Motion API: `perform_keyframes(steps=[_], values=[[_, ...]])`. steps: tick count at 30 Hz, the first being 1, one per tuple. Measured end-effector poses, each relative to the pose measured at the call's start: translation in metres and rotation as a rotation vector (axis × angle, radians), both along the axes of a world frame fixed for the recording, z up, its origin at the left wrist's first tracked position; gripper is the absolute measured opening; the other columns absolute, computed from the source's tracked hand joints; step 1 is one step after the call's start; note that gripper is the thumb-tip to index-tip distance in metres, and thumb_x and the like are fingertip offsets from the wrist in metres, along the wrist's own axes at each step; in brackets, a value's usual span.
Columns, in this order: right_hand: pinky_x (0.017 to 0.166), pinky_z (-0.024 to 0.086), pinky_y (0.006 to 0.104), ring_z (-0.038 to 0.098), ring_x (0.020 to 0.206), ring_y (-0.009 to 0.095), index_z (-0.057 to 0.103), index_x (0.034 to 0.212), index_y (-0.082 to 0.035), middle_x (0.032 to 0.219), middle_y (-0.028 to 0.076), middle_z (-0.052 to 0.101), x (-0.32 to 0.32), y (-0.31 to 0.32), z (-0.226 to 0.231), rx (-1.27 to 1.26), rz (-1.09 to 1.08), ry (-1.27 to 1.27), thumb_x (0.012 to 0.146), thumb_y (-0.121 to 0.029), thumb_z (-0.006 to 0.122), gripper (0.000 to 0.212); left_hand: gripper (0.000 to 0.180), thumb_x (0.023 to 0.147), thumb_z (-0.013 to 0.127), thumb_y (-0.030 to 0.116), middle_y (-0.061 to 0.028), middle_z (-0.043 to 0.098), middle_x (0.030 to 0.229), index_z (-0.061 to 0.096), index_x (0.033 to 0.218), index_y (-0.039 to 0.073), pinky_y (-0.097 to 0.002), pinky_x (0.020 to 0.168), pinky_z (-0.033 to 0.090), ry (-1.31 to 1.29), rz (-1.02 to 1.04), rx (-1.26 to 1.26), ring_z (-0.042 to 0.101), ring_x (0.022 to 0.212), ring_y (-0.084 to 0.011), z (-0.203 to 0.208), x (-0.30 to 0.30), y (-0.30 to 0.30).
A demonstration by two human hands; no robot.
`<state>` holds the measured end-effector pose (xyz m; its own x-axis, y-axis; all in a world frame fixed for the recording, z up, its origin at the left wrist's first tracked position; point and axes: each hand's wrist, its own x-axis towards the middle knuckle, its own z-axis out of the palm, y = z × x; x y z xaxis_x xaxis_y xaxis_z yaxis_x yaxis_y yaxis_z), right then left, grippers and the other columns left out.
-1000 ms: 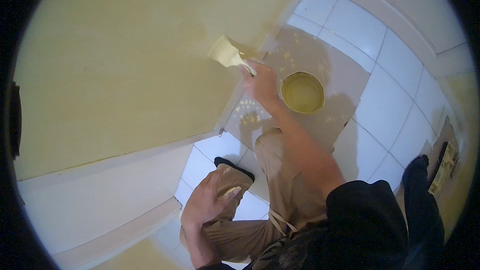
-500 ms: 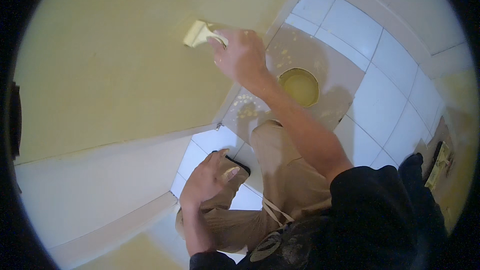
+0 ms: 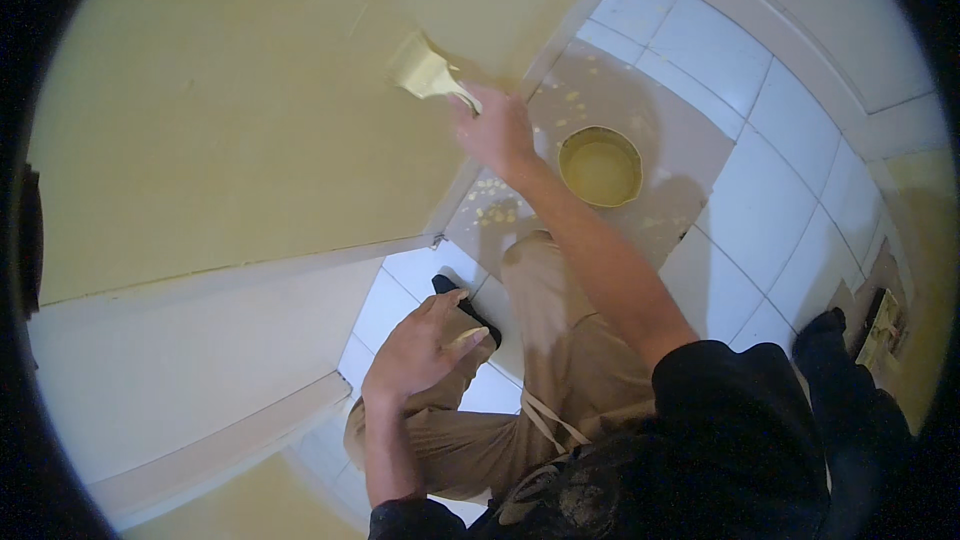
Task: The person paints a wall by dipping a paint brush into a container of paint and brushing the paint onto the wall surface.
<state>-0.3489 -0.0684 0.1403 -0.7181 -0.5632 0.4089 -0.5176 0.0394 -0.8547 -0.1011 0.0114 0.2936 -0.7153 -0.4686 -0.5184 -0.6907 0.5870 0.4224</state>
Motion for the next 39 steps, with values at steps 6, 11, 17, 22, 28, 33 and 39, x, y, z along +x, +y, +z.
perform_keyframes(steps=[6, 11, 17, 22, 28, 33, 39], values=[[0.088, 0.053, 0.0466, 0.070, 0.091, 0.041, 0.074, 0.113, -0.002, 0.096, 0.023, 0.074, -0.006, 0.027, -0.040, 0.402, 0.040, -0.042, 0.093, -0.037, 0.066, 0.041, 0.060, 0.092, 0.069, 0.040, -0.0269, 0.063, 0.123, 0.055, 0.133, -0.002, -0.0468, 0.098, 0.051, -0.084, 0.008, 0.040, 0.062, 0.112, -0.0442, -0.014, -0.009, -0.006], [0.081, 0.052, 0.0485, 0.069, 0.086, 0.042, 0.076, 0.104, -0.006, 0.085, 0.026, 0.071, -0.008, 0.032, -0.016, 0.393, -0.044, 0.162, 0.093, -0.039, 0.065, 0.037, 0.060, 0.093, 0.067, 0.040, -0.0274, 0.063, 0.124, 0.053, 0.132, -0.004, -0.0486, 0.099, 0.050, -0.041, 0.020, 0.015, 0.061, 0.114, -0.0430, -0.019, -0.011, -0.009], [0.057, 0.044, 0.0363, 0.053, 0.055, 0.021, 0.074, 0.088, 0.003, 0.059, 0.014, 0.059, -0.002, 0.024, 0.132, 0.309, 0.008, 0.017, 0.089, -0.035, 0.076, 0.038, 0.061, 0.093, 0.066, 0.043, -0.0261, 0.064, 0.120, 0.054, 0.130, -0.004, -0.0488, 0.096, 0.052, -0.050, 0.038, 0.000, 0.063, 0.114, -0.0418, -0.030, -0.007, -0.009], [0.064, 0.045, 0.0303, 0.054, 0.067, 0.011, 0.075, 0.110, 0.002, 0.068, 0.014, 0.064, 0.018, 0.042, 0.204, -0.071, 0.072, -0.099, 0.094, -0.025, 0.072, 0.032, 0.057, 0.092, 0.067, 0.042, -0.0248, 0.065, 0.116, 0.057, 0.124, -0.004, -0.0497, 0.093, 0.052, -0.026, 0.041, -0.006, 0.065, 0.109, -0.0407, -0.027, -0.004, -0.010], [0.063, 0.047, 0.0357, 0.055, 0.062, 0.016, 0.071, 0.114, 0.007, 0.066, 0.019, 0.064, -0.013, 0.030, 0.089, 0.044, 0.014, 0.232, 0.093, -0.025, 0.072, 0.039, 0.050, 0.088, 0.072, 0.039, -0.0223, 0.068, 0.111, 0.063, 0.115, -0.002, -0.0492, 0.089, 0.054, 0.061, 0.070, -0.057, 0.067, 0.104, -0.0402, -0.023, -0.011, -0.013], [0.075, 0.053, 0.0418, 0.070, 0.072, 0.030, 0.071, 0.114, 0.009, 0.076, 0.028, 0.068, 0.006, 0.024, 0.001, 0.394, 0.026, 0.052, 0.092, -0.029, 0.072, 0.044, 0.046, 0.086, 0.075, 0.037, -0.0210, 0.069, 0.108, 0.065, 0.112, 0.000, -0.0499, 0.088, 0.054, 0.091, 0.125, -0.082, 0.069, 0.099, -0.0404, -0.038, -0.018, -0.004], [0.062, 0.047, 0.0435, 0.057, 0.056, 0.024, 0.074, 0.103, 0.005, 0.061, 0.021, 0.061, -0.011, 0.041, -0.041, 0.578, 0.000, 0.285, 0.091, -0.028, 0.073, 0.035, 0.046, 0.086, 0.075, 0.037, -0.0215, 0.070, 0.106, 0.065, 0.110, 0.000, -0.0505, 0.088, 0.054, 0.167, 0.071, -0.084, 0.069, 0.099, -0.0395, -0.028, -0.024, -0.001]])
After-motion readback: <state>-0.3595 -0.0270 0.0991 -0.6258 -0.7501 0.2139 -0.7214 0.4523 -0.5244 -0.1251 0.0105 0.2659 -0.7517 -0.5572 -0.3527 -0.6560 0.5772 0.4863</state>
